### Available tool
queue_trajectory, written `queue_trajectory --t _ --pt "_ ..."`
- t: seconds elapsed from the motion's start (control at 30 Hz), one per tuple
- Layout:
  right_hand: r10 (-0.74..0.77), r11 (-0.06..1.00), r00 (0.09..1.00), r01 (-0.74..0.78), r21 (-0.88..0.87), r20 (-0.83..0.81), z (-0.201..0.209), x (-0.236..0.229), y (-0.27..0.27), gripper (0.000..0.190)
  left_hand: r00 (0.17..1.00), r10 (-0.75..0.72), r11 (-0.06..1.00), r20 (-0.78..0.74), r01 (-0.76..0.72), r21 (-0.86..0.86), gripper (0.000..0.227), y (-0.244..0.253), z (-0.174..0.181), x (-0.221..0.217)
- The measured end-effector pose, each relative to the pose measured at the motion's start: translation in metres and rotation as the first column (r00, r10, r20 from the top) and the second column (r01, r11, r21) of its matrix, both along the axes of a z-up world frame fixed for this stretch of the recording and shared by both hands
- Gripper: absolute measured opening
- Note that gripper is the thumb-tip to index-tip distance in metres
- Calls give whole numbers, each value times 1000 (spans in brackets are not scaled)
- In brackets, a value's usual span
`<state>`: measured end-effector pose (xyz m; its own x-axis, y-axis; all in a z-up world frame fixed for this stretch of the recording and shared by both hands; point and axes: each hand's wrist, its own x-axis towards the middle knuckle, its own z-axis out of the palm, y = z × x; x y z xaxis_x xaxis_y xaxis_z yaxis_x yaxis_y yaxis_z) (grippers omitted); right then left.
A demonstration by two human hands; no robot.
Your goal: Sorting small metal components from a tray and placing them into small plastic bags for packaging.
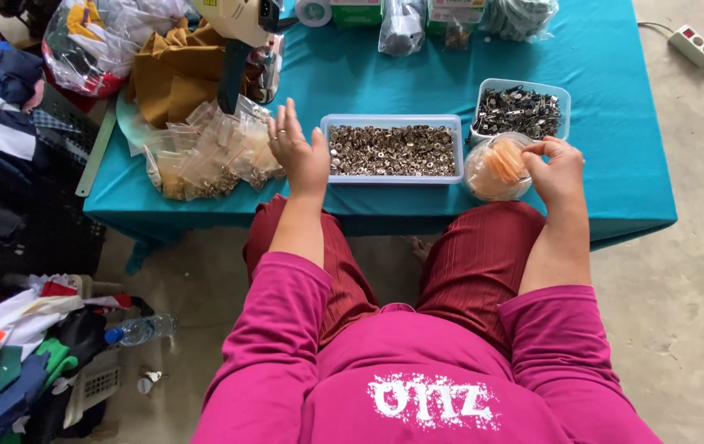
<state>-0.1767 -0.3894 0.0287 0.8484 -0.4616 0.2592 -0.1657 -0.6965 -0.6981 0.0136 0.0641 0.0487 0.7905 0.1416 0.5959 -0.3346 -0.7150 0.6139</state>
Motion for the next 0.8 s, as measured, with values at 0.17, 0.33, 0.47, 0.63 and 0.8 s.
queue_trajectory --t 0.17,0.33,0.47,0.63,0.8 --pt "-89 979 973 124 -159 211 -16 6 -21 12 987 -158 986 -26 159 42 73 -14 7 -9" --pt "-16 964 912 124 -237 411 77 -5 24 9 963 -268 961 33 265 77 74 -44 22 -29" --pt "119 991 870 -74 -111 478 148 17 90 7 867 -462 884 185 466 22 66 -74 31 -38" --pt "486 860 816 -382 -339 314 133 80 140 8 683 -714 673 155 730 -120 70 -78 46 -49" --pt "539 840 811 -497 -218 227 86 101 167 10 448 -892 414 -54 765 -493 41 -73 44 -52"
